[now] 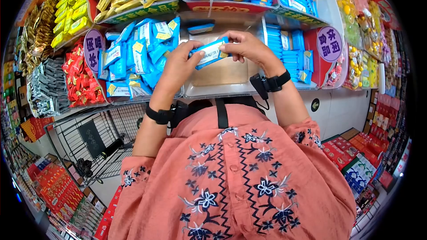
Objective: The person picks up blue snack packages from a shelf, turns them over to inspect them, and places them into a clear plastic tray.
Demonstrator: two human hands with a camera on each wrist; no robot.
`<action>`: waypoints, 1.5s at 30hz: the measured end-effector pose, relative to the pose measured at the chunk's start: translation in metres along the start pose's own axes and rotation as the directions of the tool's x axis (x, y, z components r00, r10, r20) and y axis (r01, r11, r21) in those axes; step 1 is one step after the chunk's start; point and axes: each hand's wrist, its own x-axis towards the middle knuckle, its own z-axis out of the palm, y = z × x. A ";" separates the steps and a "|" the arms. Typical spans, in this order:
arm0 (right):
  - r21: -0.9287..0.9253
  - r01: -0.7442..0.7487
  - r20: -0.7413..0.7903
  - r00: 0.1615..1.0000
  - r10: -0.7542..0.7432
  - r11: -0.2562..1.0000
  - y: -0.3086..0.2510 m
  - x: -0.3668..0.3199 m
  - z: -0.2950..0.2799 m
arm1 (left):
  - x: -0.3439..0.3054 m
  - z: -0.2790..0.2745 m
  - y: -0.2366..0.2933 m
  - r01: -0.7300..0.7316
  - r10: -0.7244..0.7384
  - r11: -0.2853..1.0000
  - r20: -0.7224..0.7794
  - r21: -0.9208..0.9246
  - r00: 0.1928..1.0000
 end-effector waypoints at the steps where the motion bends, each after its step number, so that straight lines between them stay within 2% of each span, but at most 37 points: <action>1: 0.021 0.002 0.003 1.000 -0.002 1.000 0.002 0.002 -0.001 | 0.004 0.004 -0.001 -0.031 0.032 0.997 -0.010 0.070 0.999; 2: 0.036 0.001 -0.005 1.000 -0.001 0.999 0.005 0.006 -0.003 | 0.007 0.007 -0.002 -0.062 0.065 0.988 -0.018 0.141 0.998; 5: 0.057 -0.014 -0.042 0.999 0.017 0.998 0.022 0.029 -0.012 | 0.014 0.015 -0.003 -0.183 0.275 0.887 -0.165 0.423 0.947; 8: 0.092 0.036 -0.165 0.986 -0.021 0.995 0.039 0.051 -0.013 | 0.017 0.014 -0.007 -0.183 0.285 0.898 -0.213 0.400 0.934; 9: 0.093 0.024 -0.220 0.976 -0.003 0.995 0.041 0.058 -0.010 | 0.016 0.013 -0.010 -0.158 0.245 0.911 -0.191 0.381 0.950; 11: 0.151 0.030 -0.240 0.971 0.008 0.988 0.063 0.079 -0.007 | 0.012 0.013 -0.017 -0.104 0.163 0.932 -0.145 0.346 0.976; 13: 0.230 0.025 -0.236 0.971 0.031 0.973 0.081 0.098 -0.004 | 0.007 0.013 -0.020 -0.109 0.160 0.933 -0.125 0.342 0.979; 16: 0.163 0.029 -0.280 0.960 0.018 0.986 0.094 0.113 0.002 | 0.001 0.015 -0.024 -0.081 0.124 0.947 -0.119 0.312 0.985; 20: 0.168 0.026 -0.280 0.960 0.023 0.985 0.105 0.131 0.006 | -0.004 0.016 -0.027 -0.048 0.086 0.968 -0.145 0.248 0.986; 23: 0.187 0.008 -0.307 0.950 0.051 0.982 0.109 0.137 0.010 | -0.005 0.014 -0.024 -0.091 0.138 0.955 -0.155 0.281 0.978; 31: 0.221 0.118 -0.441 0.898 -0.009 0.968 0.127 0.161 0.019 | -0.004 0.011 -0.020 -0.049 0.097 0.962 -0.167 0.269 0.981; 34: 0.169 0.074 -0.411 0.912 0.002 0.983 0.125 0.165 0.016 | -0.004 0.010 -0.019 -0.050 0.098 0.960 -0.166 0.275 0.981; 37: 0.191 0.119 -0.488 0.873 -0.010 0.974 0.131 0.170 0.023 | -0.004 0.010 -0.019 -0.048 0.096 0.963 -0.170 0.266 0.981; 40: 0.215 0.113 -0.492 0.871 0.007 0.970 0.135 0.170 0.024 | -0.004 0.009 -0.017 -0.061 0.108 0.961 -0.166 0.268 0.980; 45: 0.078 0.065 -0.512 0.859 -0.016 0.995 0.135 0.172 0.019 | -0.009 0.004 -0.015 -0.095 0.156 0.954 -0.201 0.283 0.967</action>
